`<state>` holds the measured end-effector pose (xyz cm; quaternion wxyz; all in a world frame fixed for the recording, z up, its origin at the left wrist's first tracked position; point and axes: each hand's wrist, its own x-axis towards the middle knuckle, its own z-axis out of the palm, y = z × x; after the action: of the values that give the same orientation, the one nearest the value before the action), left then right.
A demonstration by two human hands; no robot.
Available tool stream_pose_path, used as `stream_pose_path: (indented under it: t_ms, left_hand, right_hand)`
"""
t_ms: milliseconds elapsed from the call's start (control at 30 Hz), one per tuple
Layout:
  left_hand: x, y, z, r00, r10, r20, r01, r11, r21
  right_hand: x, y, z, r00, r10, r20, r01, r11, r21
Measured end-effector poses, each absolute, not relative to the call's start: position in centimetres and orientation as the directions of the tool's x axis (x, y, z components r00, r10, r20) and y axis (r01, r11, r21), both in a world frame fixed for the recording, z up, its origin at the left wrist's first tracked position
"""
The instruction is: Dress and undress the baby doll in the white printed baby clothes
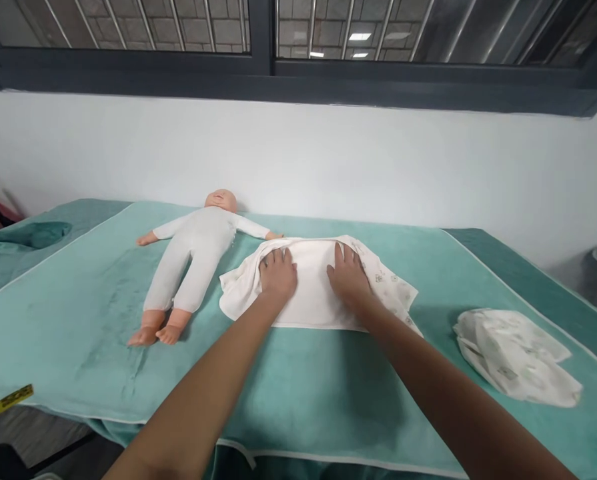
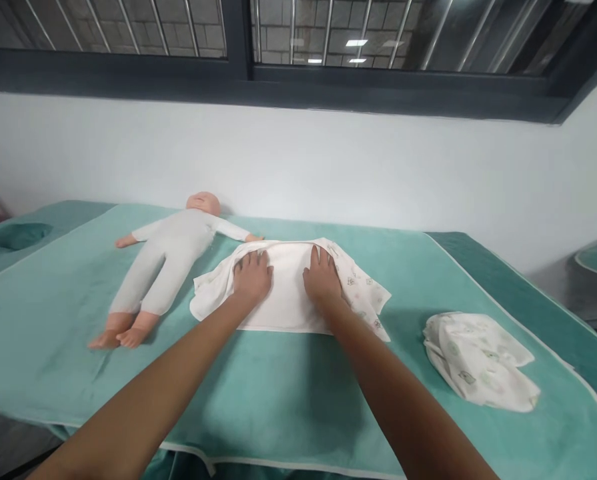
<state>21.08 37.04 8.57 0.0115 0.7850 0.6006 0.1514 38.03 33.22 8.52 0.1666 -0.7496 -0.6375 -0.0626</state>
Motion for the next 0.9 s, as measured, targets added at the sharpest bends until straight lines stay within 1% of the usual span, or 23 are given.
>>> stream_pose_path:
  t_ms: [167,300,433,533,600,667,700,733,767,833,867,900]
  left_hand:
    - [22.4,38.4,7.9,0.181,0.962,0.205,0.937,-0.231,0.260]
    - [22.8,38.8,7.2,0.179,0.958,0.224,0.939,-0.234,0.252]
    - [22.8,39.1,6.8,0.203,0.957,0.206,0.941,-0.249,0.231]
    - [22.8,39.2,6.8,0.203,0.958,0.203,0.942,-0.248,0.227]
    - [22.8,39.2,6.8,0.202,0.958,0.206,0.941,-0.248,0.231]
    - [22.8,39.1,6.8,0.200,0.958,0.204,0.940,-0.246,0.237]
    - [22.8,39.1,6.8,0.196,0.960,0.202,0.940,-0.243,0.242]
    - [22.8,39.1,6.8,0.191,0.961,0.200,0.940,-0.238,0.246]
    - [22.8,39.1,6.8,0.186,0.962,0.200,0.939,-0.234,0.251]
    - [22.7,39.1,6.9,0.180,0.960,0.213,0.937,-0.233,0.260]
    - [22.7,39.1,6.9,0.182,0.958,0.222,0.935,-0.239,0.264]
    - [22.6,39.1,7.0,0.184,0.955,0.231,0.932,-0.245,0.267]
  right_hand:
    - [39.1,35.0,6.9,0.154,0.947,0.283,0.975,-0.099,-0.198]
    - [39.7,35.7,6.2,0.128,0.962,0.240,0.973,-0.074,-0.220]
    - [39.4,35.9,6.6,0.109,0.969,0.223,0.973,-0.057,-0.225]
    - [38.6,34.9,7.4,0.017,0.974,0.226,0.975,0.034,-0.220]
    - [38.2,33.5,7.9,-0.104,0.969,0.222,0.964,0.154,-0.219]
    - [38.7,31.8,8.4,-0.202,0.943,0.265,0.933,0.267,-0.241]
    - [39.4,30.8,8.6,-0.206,0.929,0.308,0.920,0.291,-0.263]
    - [40.4,30.0,8.8,-0.158,0.918,0.363,0.916,0.274,-0.293]
    - [41.8,29.2,8.9,-0.062,0.910,0.409,0.921,0.210,-0.329]
    - [45.1,27.8,9.1,0.221,0.868,0.445,0.918,-0.030,-0.396]
    - [46.8,27.2,9.1,0.346,0.829,0.439,0.900,-0.162,-0.404]
    - [48.4,26.7,9.1,0.435,0.804,0.406,0.877,-0.275,-0.395]
